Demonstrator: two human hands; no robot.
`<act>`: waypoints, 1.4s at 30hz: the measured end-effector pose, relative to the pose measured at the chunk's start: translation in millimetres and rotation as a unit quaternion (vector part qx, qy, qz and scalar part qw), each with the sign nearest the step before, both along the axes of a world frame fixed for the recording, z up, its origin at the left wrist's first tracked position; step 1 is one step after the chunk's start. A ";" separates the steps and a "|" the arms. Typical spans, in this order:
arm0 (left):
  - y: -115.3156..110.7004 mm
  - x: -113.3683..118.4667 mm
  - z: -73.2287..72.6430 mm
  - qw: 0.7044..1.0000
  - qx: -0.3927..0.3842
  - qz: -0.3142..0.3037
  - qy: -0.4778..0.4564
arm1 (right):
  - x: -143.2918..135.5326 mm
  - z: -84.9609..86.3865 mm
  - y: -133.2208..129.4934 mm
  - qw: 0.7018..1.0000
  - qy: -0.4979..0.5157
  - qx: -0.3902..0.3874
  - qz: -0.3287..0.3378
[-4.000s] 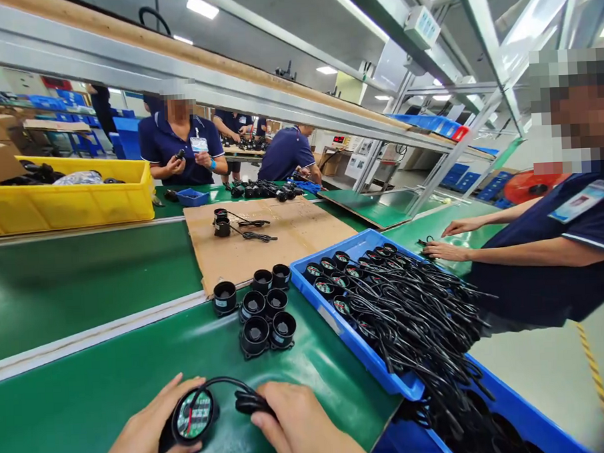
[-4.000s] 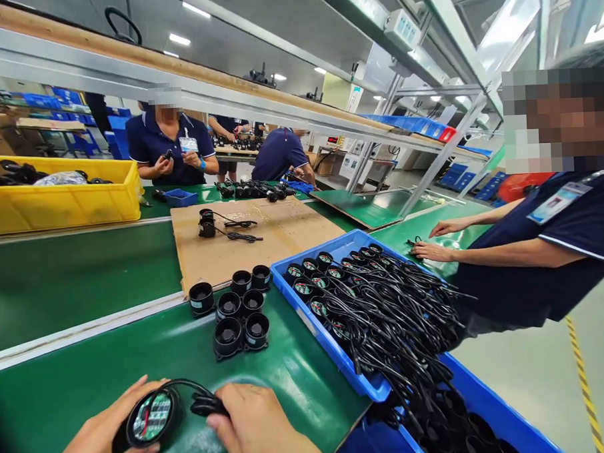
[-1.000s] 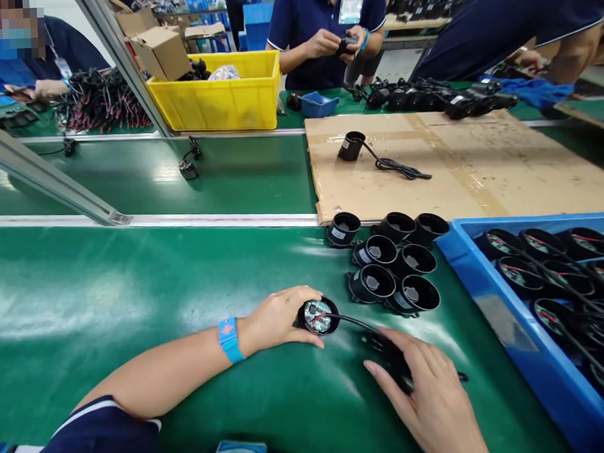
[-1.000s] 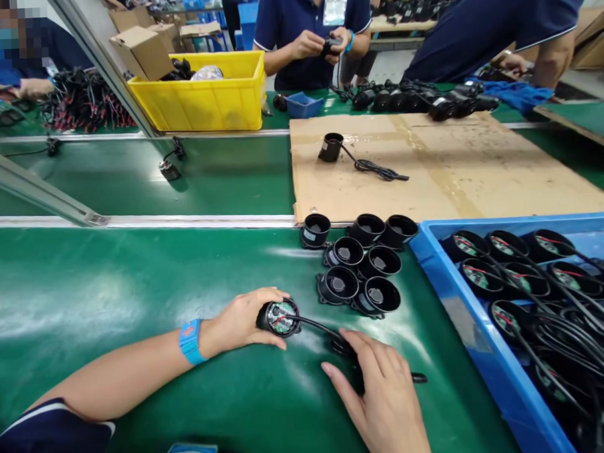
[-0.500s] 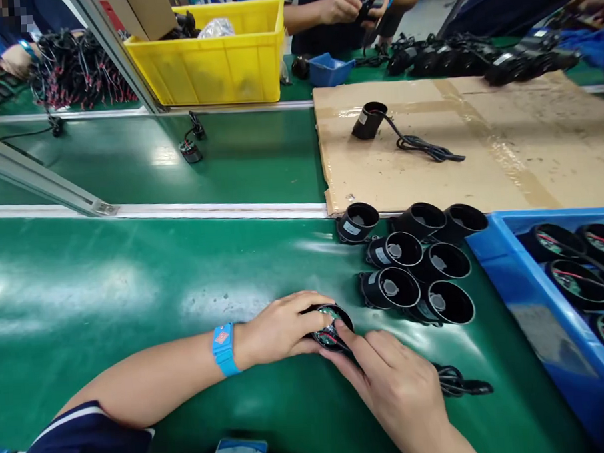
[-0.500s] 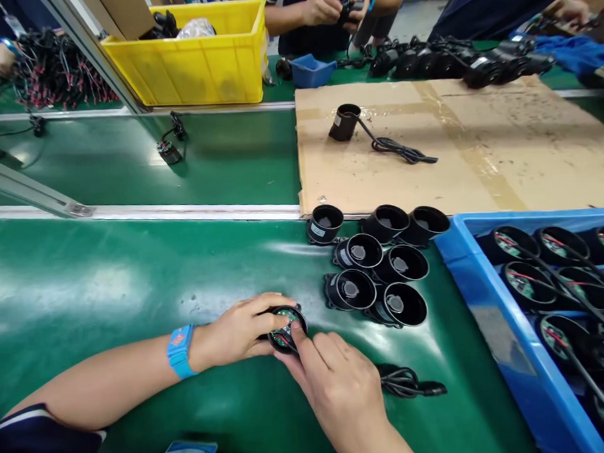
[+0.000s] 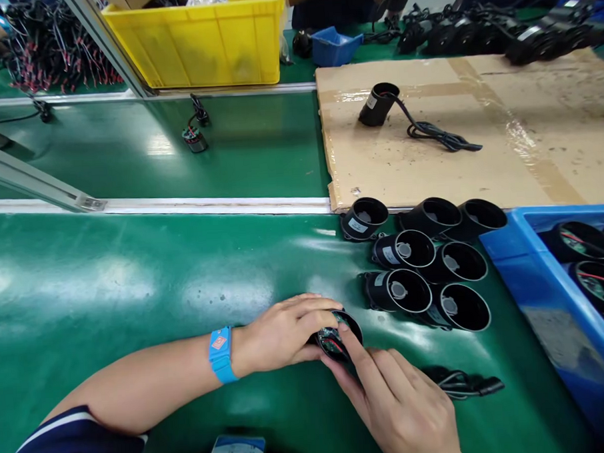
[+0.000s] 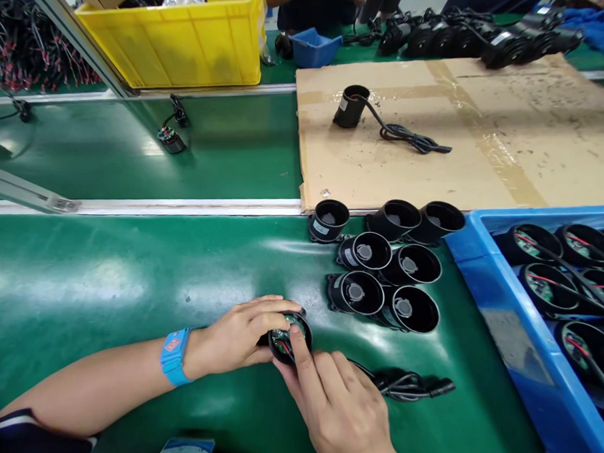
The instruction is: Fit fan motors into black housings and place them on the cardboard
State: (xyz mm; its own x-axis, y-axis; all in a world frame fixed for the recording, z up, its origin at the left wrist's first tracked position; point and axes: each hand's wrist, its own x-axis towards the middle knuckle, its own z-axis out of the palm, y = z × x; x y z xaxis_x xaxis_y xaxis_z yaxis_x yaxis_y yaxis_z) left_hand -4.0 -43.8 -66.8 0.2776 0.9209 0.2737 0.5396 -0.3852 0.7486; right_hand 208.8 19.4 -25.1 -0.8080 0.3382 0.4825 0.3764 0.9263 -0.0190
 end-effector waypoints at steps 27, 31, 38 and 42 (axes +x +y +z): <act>9.9 1.4 9.2 0.998 0.009 -0.048 0.038 | 1.4 -3.9 -18.2 0.995 -0.078 0.061 0.018; 10.2 1.8 8.8 0.998 -0.002 -0.060 0.022 | 1.6 -3.6 -18.0 0.995 -0.069 0.065 0.022; 6.6 4.4 6.9 0.999 -0.019 -0.031 -0.027 | 8.5 -0.4 -9.7 0.999 -0.026 0.042 0.002; 5.3 4.8 6.5 0.999 -0.040 -0.011 -0.017 | 10.0 3.9 -4.9 0.999 -0.015 0.028 -0.016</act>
State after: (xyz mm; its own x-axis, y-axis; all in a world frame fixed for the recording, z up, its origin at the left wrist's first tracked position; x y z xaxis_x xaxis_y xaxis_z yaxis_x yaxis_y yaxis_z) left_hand 0.8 -38.4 -60.3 0.2895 0.9340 0.2095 0.5061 -0.3352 0.7947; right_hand 218.8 14.5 -21.2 -0.8118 0.3369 0.4769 0.4050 0.9133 0.0441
